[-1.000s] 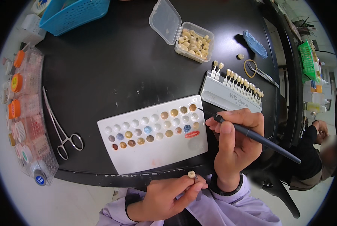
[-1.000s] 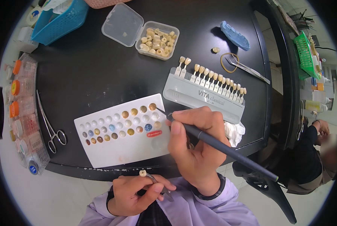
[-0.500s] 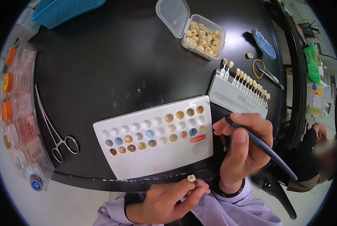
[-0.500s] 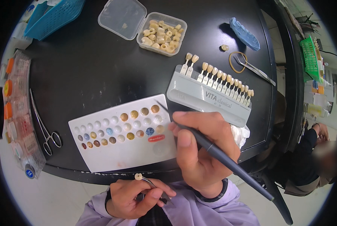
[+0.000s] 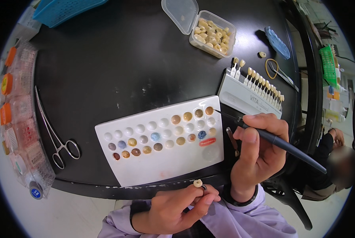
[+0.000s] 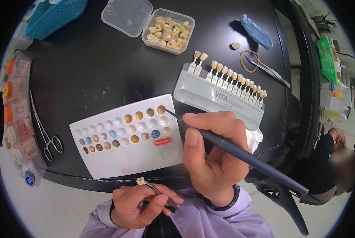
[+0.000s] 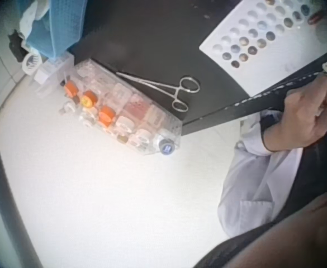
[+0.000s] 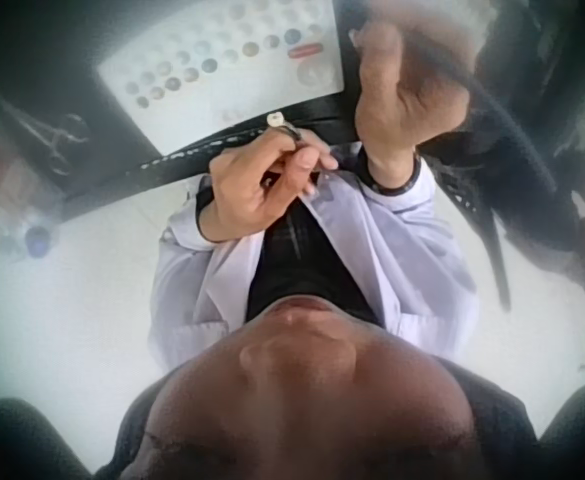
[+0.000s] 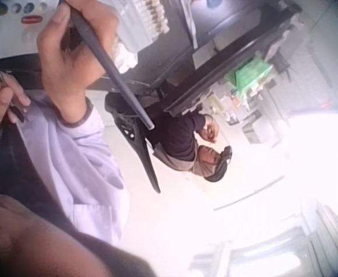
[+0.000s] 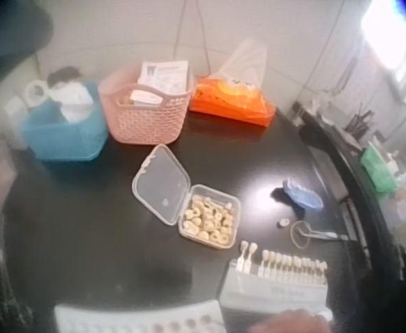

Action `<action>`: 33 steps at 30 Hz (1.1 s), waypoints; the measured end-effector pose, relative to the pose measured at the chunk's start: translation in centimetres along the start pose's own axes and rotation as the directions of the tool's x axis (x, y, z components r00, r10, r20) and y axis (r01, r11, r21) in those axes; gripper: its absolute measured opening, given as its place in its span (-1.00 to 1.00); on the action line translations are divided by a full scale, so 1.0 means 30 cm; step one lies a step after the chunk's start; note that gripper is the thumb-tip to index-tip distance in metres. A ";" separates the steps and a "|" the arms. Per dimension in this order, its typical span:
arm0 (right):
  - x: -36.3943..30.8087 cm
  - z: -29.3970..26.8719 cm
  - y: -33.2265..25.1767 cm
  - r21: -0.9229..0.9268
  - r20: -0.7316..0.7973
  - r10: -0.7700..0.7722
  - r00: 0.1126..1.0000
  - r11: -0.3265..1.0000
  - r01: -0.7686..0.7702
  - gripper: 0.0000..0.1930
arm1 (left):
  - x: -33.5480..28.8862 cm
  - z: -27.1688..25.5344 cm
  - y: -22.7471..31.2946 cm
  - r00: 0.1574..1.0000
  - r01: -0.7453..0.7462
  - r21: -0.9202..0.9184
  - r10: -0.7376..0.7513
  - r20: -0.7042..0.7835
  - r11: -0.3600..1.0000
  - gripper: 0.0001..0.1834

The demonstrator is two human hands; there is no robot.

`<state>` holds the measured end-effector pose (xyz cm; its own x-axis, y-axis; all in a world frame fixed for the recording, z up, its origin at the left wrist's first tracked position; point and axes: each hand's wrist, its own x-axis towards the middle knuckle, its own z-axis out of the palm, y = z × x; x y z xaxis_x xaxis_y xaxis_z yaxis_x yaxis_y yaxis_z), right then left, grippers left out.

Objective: The person uses a fine brush to apply color pigments from a palette onto a small dental crown held with tweezers. They repeatedly dip the brush into different wells on the palette and carefully paint the crown, occasionally comparing it to a shade guide.

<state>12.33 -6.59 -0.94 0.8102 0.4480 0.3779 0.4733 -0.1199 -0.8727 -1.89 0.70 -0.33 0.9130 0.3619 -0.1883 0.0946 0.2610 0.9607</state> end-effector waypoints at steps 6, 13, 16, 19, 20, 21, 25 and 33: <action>0.001 0.008 0.003 -0.017 0.037 0.009 0.999 1.000 -0.009 -0.84 | 0.002 -0.001 0.003 1.000 0.019 -0.008 -0.019 -0.001 1.000 -0.92; 0.006 0.004 0.008 -0.029 0.054 -0.023 0.998 0.999 0.024 -0.84 | 0.018 -0.023 0.025 0.990 0.030 0.006 -0.030 0.136 1.000 -0.83; 0.006 0.007 0.004 -0.026 0.059 0.003 0.998 1.000 -0.002 -0.85 | 0.017 -0.024 0.020 0.992 0.020 -0.003 -0.019 0.126 1.000 -0.82; 0.005 0.014 0.007 -0.008 0.034 -0.019 0.999 1.000 0.020 -0.86 | 0.013 -0.018 0.022 0.997 0.028 -0.013 -0.027 0.074 1.000 -0.84; 0.004 0.010 0.011 -0.017 0.003 -0.033 0.999 0.999 0.033 -0.87 | 0.008 -0.004 0.012 0.999 0.035 -0.028 -0.034 0.021 0.999 -0.87; 0.004 0.003 0.015 -0.026 -0.027 -0.047 0.999 0.999 0.046 -0.87 | 0.004 0.005 0.006 0.999 0.040 -0.042 -0.041 -0.033 0.998 -0.89; -0.006 -0.012 -0.021 0.300 -0.178 0.060 0.982 0.954 -0.004 -0.87 | 0.016 0.003 0.033 0.996 0.086 -0.061 -0.086 0.005 0.994 -0.91; -0.109 -0.047 -0.013 0.515 0.075 -0.014 0.997 0.857 -0.026 -0.85 | 0.017 0.001 0.035 0.995 0.101 0.005 -0.100 -0.019 0.995 -0.91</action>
<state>9.99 -9.25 -1.41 0.7752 0.5148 0.3662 0.2061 0.3418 -0.9169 -1.31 1.12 0.60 0.8912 0.3507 -0.2877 0.1878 0.2920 0.9378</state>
